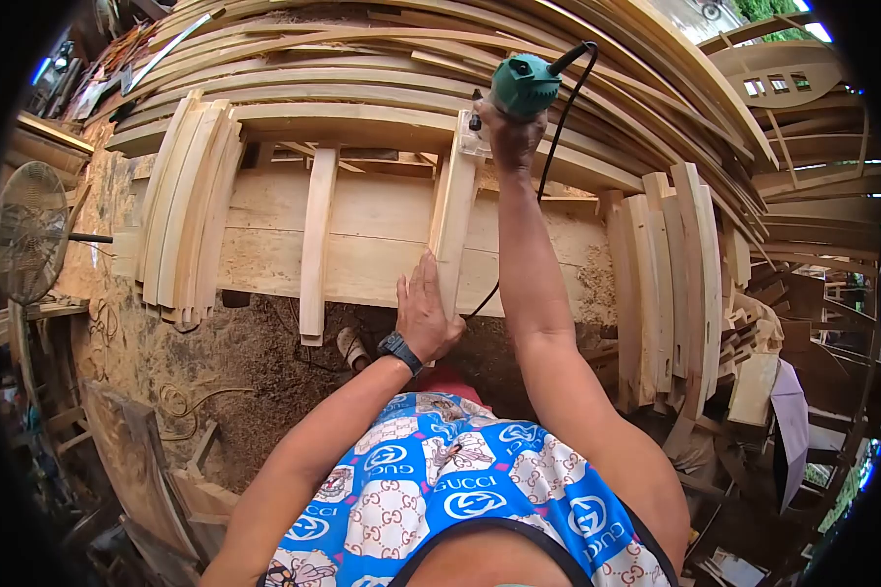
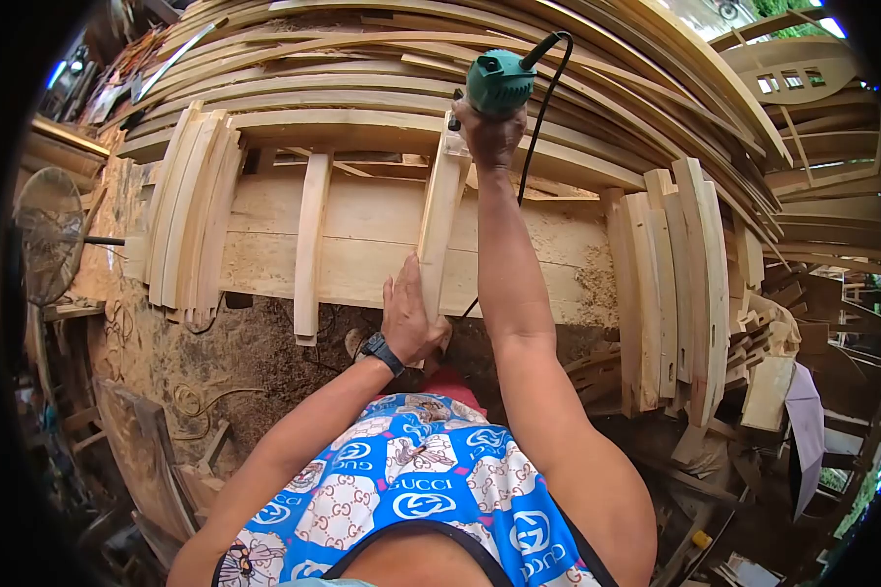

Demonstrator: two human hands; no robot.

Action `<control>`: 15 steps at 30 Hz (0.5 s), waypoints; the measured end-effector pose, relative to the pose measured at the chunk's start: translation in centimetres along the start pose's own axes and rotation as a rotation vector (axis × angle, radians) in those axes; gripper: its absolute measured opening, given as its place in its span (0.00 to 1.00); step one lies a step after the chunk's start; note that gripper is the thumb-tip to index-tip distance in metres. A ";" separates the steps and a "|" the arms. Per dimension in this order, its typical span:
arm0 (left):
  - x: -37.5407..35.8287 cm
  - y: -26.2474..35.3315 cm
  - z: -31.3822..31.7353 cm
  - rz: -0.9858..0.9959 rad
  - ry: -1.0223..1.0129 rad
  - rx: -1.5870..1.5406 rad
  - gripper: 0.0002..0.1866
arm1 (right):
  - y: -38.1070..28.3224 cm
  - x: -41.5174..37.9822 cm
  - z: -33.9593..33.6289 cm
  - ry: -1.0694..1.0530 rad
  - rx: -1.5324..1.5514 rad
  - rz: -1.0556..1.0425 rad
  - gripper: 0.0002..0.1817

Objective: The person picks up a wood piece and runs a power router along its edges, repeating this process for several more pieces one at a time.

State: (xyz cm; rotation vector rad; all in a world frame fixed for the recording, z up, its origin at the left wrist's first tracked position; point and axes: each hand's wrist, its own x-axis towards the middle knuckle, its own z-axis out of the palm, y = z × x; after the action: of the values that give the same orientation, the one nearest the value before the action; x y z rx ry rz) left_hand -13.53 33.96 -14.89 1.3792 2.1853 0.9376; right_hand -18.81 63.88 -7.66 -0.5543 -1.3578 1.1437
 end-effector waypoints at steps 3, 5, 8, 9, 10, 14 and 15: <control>-0.2 0.3 -0.1 -0.041 -0.025 0.014 0.59 | 3.6 2.1 -0.4 -0.031 0.017 -0.017 0.20; -0.2 0.0 0.4 -0.010 0.029 0.037 0.59 | 2.8 2.6 -0.1 -0.021 0.029 -0.008 0.21; -0.3 -0.1 0.7 0.007 0.067 0.059 0.57 | 2.5 3.2 -0.9 -0.013 -0.135 -0.154 0.20; -0.3 -0.2 0.8 0.010 0.055 0.055 0.57 | 1.7 2.8 -1.6 -0.006 -0.145 -0.149 0.20; -0.3 -0.3 0.8 0.020 0.079 0.066 0.56 | 0.6 2.2 -2.3 -0.033 -0.179 -0.159 0.20; -0.1 -0.8 0.9 0.021 0.087 0.062 0.54 | -5.5 -1.3 -4.4 -0.001 -0.152 -0.150 0.20; -0.2 -0.9 0.9 0.029 0.084 0.059 0.54 | -7.1 -2.6 -5.2 0.017 -0.157 -0.124 0.19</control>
State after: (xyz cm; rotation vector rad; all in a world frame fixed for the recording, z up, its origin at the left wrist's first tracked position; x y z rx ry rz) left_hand -13.45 33.86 -16.19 1.4266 2.2772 0.9655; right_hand -11.29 60.31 -3.73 -0.5825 -1.4549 0.9363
